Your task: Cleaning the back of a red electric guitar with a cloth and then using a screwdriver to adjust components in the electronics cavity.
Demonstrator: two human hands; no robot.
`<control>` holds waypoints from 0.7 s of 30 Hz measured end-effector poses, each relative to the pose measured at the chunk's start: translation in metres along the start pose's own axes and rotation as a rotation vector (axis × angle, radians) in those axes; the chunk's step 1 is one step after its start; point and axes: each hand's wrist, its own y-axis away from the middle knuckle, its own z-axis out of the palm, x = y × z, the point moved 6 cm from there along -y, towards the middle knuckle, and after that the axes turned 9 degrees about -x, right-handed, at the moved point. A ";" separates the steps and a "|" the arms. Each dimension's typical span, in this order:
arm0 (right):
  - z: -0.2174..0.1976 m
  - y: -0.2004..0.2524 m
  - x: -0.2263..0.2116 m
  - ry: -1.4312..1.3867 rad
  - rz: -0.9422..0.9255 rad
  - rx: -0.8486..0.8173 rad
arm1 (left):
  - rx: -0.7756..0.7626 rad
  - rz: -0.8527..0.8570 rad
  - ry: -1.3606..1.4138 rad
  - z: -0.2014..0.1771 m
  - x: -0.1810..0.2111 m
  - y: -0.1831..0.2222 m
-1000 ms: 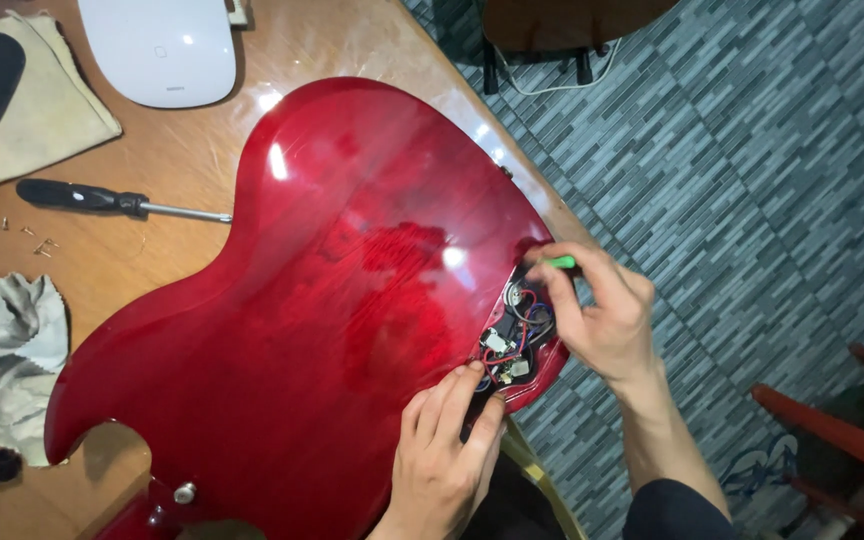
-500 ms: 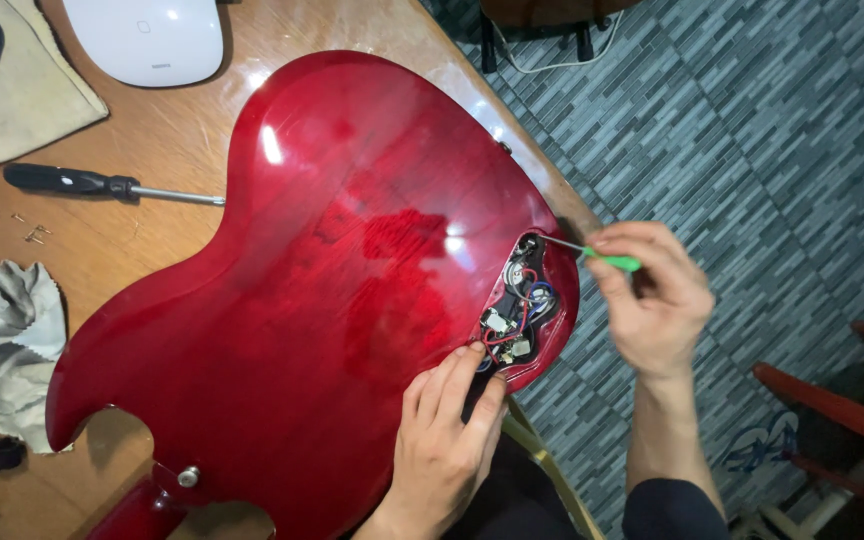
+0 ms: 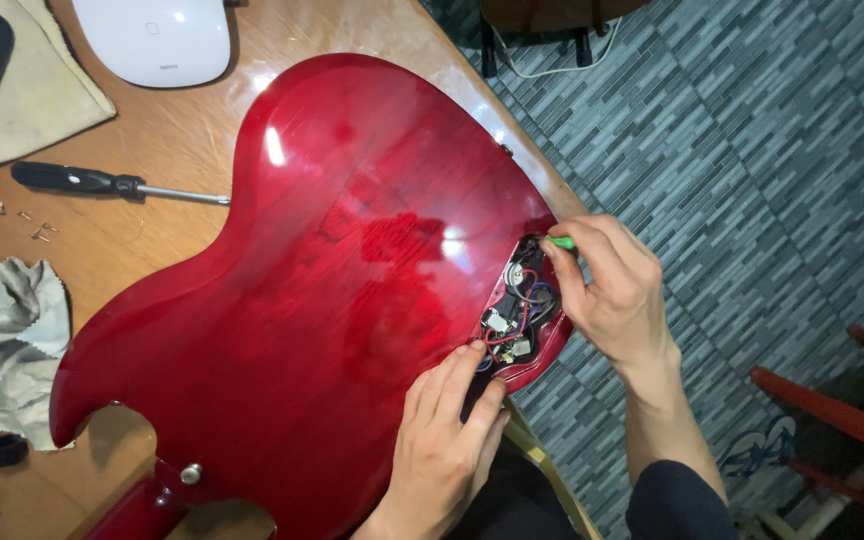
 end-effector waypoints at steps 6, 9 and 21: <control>0.001 -0.002 0.004 -0.135 0.014 0.023 | 0.024 0.010 -0.029 0.001 0.000 0.003; -0.002 0.002 0.018 -0.188 0.049 0.062 | 0.029 0.003 -0.045 0.008 -0.003 0.005; 0.006 0.000 0.010 -0.163 -0.111 -0.021 | 0.060 -0.005 -0.039 0.006 -0.002 0.003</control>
